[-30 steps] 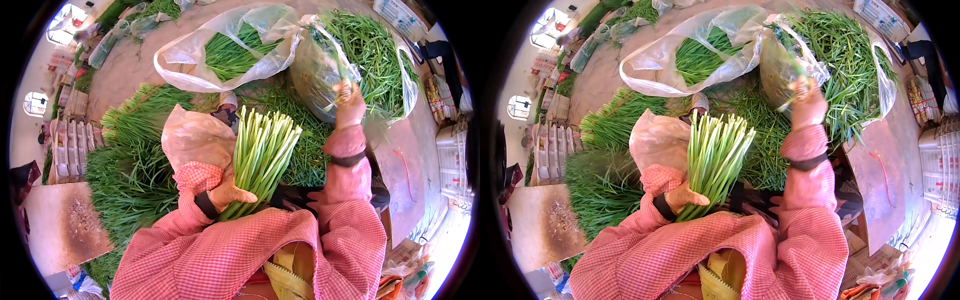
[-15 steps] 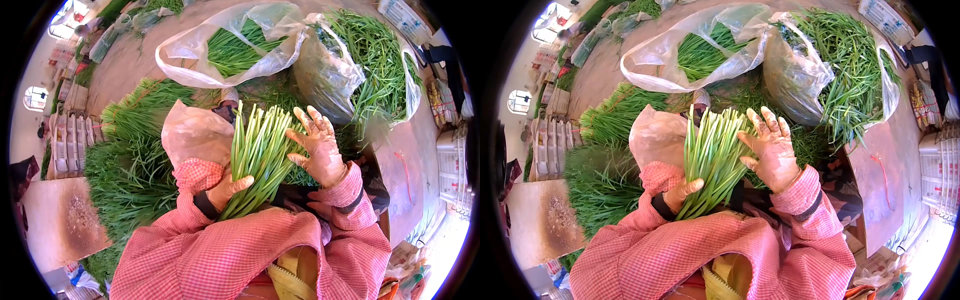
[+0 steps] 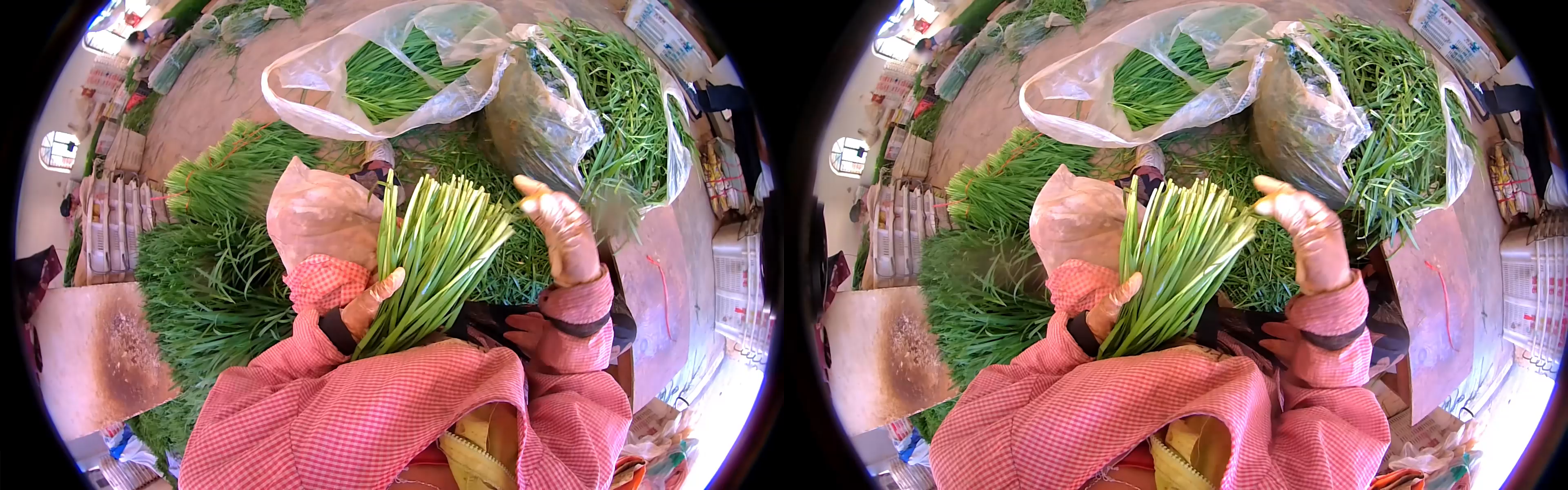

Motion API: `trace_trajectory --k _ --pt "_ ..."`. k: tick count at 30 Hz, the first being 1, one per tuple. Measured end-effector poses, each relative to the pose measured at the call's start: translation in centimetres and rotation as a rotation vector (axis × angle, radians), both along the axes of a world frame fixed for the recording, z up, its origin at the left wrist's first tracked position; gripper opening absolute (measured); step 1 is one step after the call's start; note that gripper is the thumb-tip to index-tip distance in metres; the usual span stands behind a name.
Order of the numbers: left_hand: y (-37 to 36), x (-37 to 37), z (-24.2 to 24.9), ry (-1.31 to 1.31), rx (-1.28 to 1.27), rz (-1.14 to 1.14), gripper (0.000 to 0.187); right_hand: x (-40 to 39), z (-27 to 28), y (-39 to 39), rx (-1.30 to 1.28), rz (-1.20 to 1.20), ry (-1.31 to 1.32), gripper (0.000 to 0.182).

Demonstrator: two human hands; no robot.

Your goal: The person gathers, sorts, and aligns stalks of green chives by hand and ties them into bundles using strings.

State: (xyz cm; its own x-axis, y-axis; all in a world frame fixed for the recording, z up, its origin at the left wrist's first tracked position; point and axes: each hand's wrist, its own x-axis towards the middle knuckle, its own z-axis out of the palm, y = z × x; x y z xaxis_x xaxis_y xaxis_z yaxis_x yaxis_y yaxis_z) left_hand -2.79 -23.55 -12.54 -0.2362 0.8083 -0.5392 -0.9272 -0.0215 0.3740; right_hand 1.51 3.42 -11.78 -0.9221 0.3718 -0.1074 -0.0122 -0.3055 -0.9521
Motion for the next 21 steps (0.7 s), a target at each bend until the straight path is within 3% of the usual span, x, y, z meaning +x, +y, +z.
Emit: trace_trajectory --k 3,4,5,7,8,9,10,12,13,15,16,17,19,20,21 --pt "-0.1 -0.1 -0.6 0.184 0.022 -0.072 0.069 -1.0 -0.6 4.1 -0.055 -0.229 -0.084 0.023" --pt "-0.2 0.1 -0.9 0.131 0.041 -0.053 0.073 -1.4 -1.2 5.6 0.316 -0.249 -0.152 0.029" --pt "-0.3 0.2 -0.8 0.131 0.041 -0.052 0.073 -1.3 -1.9 7.1 1.129 -0.298 -0.235 0.049" --pt "-0.3 0.0 -0.6 0.398 0.042 -0.107 0.080 -1.4 -0.6 4.7 1.664 -0.406 -0.159 0.069" --pt "-0.2 -0.1 -1.1 0.338 0.026 -0.108 0.089 -1.3 1.8 2.7 1.449 -0.196 0.054 0.080" --pt "0.0 0.0 -1.2 0.334 0.024 -0.111 0.089 -0.7 3.3 0.7 1.292 -0.046 0.140 0.073" --pt "0.3 0.1 -1.3 0.434 0.015 -0.101 0.085 -0.5 3.6 -1.1 1.208 0.096 0.127 0.065" --pt "0.9 0.4 -1.5 0.535 0.013 -0.097 0.082 -0.6 2.7 -3.2 1.291 0.285 -0.048 0.051" --pt "1.1 0.6 -1.6 0.644 0.003 -0.103 0.081 -0.9 2.5 -3.7 1.454 0.293 -0.147 0.048" --pt "1.2 0.9 -1.6 0.866 -0.023 -0.104 0.081 -1.4 -1.7 -1.8 1.395 0.154 -0.055 0.033" --pt "1.2 1.0 -1.3 0.868 -0.048 -0.091 0.077 -1.8 -2.2 -0.8 1.255 0.037 0.064 0.016" --pt "1.1 0.9 -1.3 0.869 -0.049 -0.089 0.077 -2.3 -3.0 0.0 1.174 -0.206 0.097 0.011" --pt "1.0 0.7 -1.2 0.662 -0.090 -0.067 0.084 -1.8 -0.3 2.7 1.404 -0.357 -0.108 0.016" --pt "1.2 0.5 -1.5 0.670 -0.083 -0.064 0.084 -0.8 1.2 2.2 1.092 -0.245 -0.295 0.027" --pt "1.2 0.6 -2.0 0.693 -0.083 -0.031 0.082 0.3 0.6 1.1 0.848 -0.154 -0.279 0.034"
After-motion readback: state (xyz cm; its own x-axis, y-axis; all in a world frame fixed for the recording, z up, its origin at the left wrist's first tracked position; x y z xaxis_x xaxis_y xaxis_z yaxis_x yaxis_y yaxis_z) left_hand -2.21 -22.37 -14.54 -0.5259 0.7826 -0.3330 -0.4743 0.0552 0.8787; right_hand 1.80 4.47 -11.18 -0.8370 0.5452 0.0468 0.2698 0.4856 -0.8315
